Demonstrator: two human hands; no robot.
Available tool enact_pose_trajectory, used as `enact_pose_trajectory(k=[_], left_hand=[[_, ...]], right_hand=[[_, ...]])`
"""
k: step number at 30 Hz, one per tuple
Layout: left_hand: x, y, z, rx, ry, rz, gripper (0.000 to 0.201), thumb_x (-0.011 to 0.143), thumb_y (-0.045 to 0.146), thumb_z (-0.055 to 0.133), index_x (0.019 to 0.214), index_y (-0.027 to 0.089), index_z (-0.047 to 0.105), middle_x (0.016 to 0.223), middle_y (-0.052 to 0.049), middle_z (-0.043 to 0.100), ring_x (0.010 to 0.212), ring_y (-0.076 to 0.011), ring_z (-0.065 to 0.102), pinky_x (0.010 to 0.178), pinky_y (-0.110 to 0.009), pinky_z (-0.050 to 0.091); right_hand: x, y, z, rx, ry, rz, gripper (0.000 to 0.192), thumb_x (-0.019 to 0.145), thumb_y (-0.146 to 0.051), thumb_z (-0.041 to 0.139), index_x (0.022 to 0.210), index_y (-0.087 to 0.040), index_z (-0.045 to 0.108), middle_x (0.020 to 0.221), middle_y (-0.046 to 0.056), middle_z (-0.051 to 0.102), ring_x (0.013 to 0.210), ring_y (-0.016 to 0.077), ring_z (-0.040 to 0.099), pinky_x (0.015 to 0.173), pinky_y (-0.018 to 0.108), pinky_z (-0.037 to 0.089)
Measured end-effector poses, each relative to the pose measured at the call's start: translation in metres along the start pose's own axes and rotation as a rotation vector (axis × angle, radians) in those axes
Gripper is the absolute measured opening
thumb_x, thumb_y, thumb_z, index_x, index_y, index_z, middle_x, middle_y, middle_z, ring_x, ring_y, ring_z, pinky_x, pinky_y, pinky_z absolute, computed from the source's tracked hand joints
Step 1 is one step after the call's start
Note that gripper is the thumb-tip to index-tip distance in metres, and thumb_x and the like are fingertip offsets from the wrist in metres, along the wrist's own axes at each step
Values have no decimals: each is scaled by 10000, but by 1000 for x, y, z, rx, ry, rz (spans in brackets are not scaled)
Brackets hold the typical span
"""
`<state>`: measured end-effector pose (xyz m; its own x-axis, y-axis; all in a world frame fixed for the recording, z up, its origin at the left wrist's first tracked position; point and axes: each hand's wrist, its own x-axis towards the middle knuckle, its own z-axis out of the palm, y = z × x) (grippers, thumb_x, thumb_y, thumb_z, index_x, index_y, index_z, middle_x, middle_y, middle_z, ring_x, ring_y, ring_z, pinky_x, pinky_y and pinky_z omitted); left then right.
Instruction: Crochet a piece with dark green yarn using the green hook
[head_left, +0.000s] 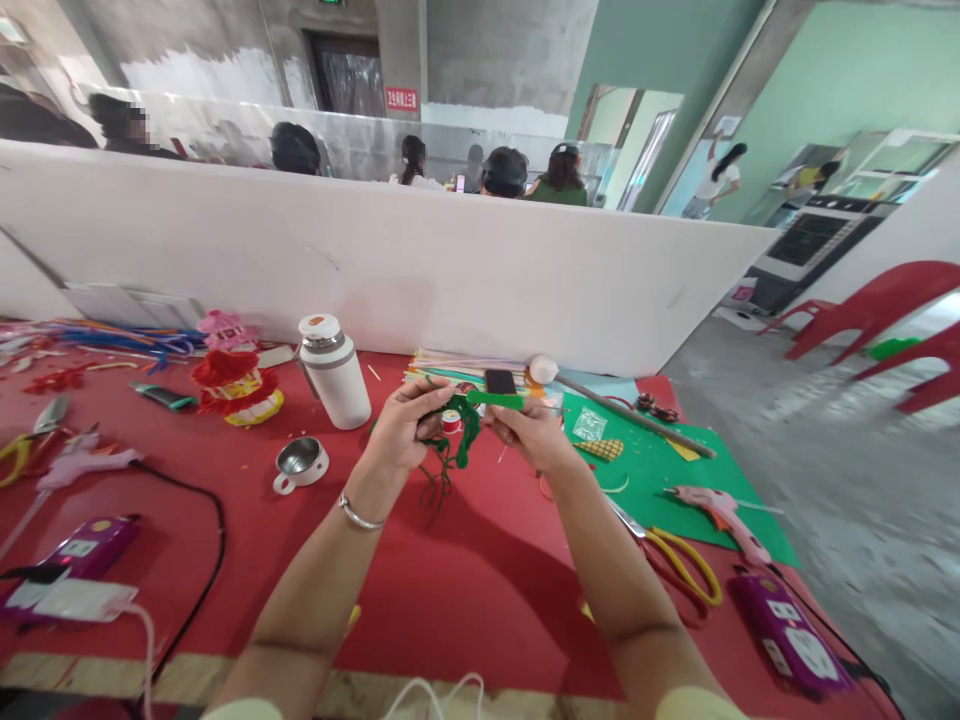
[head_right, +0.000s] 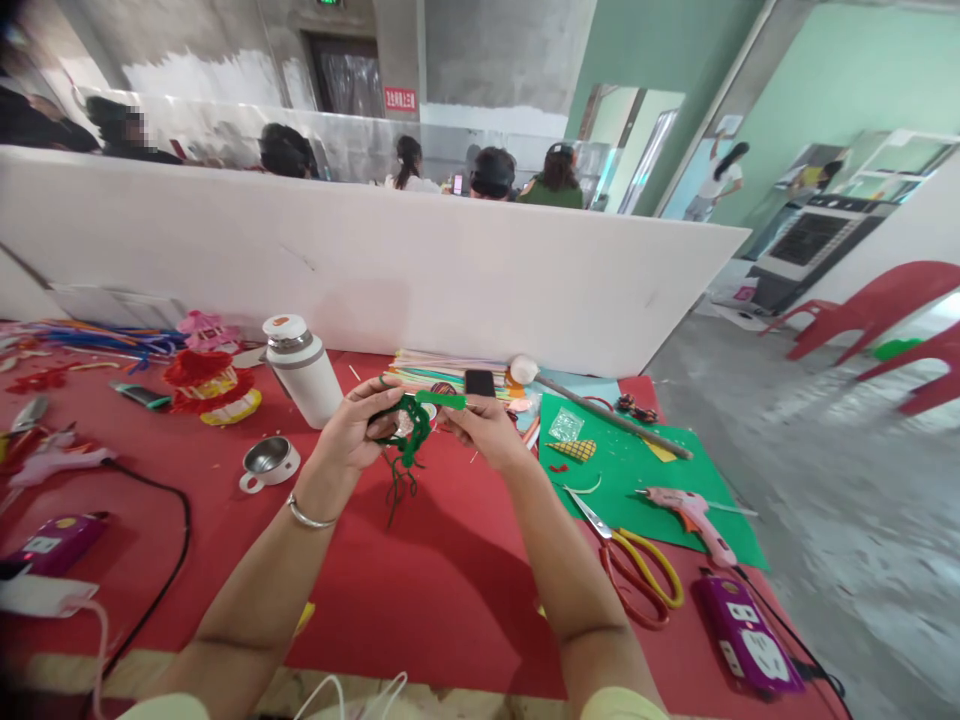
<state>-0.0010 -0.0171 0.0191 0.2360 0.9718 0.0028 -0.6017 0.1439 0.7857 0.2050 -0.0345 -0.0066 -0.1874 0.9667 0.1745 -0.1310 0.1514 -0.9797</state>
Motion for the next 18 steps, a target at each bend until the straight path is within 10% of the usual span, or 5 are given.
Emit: enact_pose_trajectory(k=[12, 18], left_hand=[[4, -16, 4, 166, 51, 158, 269, 627, 248, 931, 805, 138, 761, 551, 44, 586, 384, -1, 339, 374, -162, 229], [0, -24, 10, 263, -4, 203, 239, 612, 265, 938, 760, 161, 782, 535, 34, 581, 386, -17, 363, 368, -170, 224]], right_hand=[[-5, -3, 12, 118, -96, 24, 519, 766, -403, 846, 1227, -223, 688, 1204, 87, 725, 845, 162, 679, 530, 210, 561], [-4, -1, 11, 104, -10, -97, 381, 809, -516, 802, 1016, -222, 677, 950, 10, 678, 637, 89, 615, 470, 194, 545]])
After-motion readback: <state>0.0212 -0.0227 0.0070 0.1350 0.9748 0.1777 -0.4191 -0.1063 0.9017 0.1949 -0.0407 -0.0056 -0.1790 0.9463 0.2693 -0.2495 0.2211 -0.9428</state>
